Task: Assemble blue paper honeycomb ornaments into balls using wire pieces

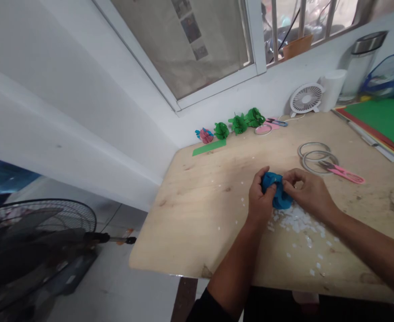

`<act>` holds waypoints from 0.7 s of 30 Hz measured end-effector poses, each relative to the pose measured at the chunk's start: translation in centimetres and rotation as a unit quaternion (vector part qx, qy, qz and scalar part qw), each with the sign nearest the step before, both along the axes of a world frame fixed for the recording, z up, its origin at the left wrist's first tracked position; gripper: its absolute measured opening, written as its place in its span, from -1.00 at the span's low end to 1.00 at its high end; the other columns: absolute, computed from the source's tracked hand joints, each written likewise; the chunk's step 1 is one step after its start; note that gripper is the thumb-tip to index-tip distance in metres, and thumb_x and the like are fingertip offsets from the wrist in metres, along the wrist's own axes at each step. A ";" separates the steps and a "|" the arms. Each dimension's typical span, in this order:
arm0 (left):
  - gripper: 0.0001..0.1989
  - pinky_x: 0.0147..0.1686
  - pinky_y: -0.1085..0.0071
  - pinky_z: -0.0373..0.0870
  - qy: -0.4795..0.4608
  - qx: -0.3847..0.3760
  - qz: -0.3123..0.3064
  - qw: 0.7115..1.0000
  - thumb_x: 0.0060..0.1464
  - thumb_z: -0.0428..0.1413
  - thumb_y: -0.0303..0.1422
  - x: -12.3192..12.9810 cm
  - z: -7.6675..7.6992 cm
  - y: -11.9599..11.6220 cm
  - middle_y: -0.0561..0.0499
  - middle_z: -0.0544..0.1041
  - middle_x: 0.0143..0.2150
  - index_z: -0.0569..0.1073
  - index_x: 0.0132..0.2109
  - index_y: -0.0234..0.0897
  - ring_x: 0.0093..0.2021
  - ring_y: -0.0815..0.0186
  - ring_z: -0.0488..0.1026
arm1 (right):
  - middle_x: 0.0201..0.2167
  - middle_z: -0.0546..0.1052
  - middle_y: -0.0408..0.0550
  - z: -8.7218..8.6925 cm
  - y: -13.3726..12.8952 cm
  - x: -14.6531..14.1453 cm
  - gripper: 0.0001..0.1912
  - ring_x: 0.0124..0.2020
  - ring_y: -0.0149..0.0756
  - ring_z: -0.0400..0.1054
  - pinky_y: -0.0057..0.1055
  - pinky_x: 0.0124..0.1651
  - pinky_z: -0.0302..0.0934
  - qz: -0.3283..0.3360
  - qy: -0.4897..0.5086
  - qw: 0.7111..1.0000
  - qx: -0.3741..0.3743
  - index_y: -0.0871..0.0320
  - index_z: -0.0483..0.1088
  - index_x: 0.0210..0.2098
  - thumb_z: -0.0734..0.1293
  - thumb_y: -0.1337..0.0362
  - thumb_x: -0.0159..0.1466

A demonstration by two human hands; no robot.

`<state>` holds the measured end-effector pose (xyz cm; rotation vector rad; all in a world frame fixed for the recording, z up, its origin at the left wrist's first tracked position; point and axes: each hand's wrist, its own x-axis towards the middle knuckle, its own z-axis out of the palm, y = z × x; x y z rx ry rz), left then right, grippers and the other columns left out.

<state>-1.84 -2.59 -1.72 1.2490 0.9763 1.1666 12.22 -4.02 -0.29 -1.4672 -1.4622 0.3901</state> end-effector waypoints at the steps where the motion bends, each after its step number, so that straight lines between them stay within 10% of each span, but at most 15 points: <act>1: -0.49 0.05 0.26 0.37 0.000 0.003 0.000 1.000 0.09 0.14 -0.40 0.0 0.0 0.0 -0.03 0.50 -0.05 0.39 0.22 -0.18 -0.08 0.25 0.43 | -0.60 0.50 -0.12 -0.1 0.0 0.1 -0.88 -0.57 -0.28 0.39 -0.36 -0.50 0.24 -0.001 -0.001 1.000 0.009 0.08 0.45 -0.50 0.30 0.24 0.14; 11: -0.50 0.08 0.23 0.37 0.008 0.008 -0.016 1.000 0.11 0.16 -0.34 -0.1 0.4 0.0 -0.06 0.51 0.03 0.37 0.21 -0.19 -0.03 0.21 0.44 | -0.39 0.59 -0.01 -0.8 -0.1 0.0 -0.84 -0.31 -0.13 0.48 -0.19 -0.20 0.26 0.025 -0.165 0.974 0.156 0.08 0.50 -0.29 0.28 0.22 0.32; 21: -0.53 0.26 0.16 0.25 0.025 0.047 -0.035 0.998 0.25 0.09 -0.12 -0.1 0.9 -0.2 -0.14 0.47 0.20 0.36 0.21 -0.20 0.20 0.13 0.40 | -0.39 0.60 -0.03 -0.2 -0.1 0.3 -0.84 -0.33 -0.15 0.48 -0.18 -0.21 0.29 0.043 -0.128 0.978 0.158 0.07 0.52 -0.30 0.29 0.23 0.32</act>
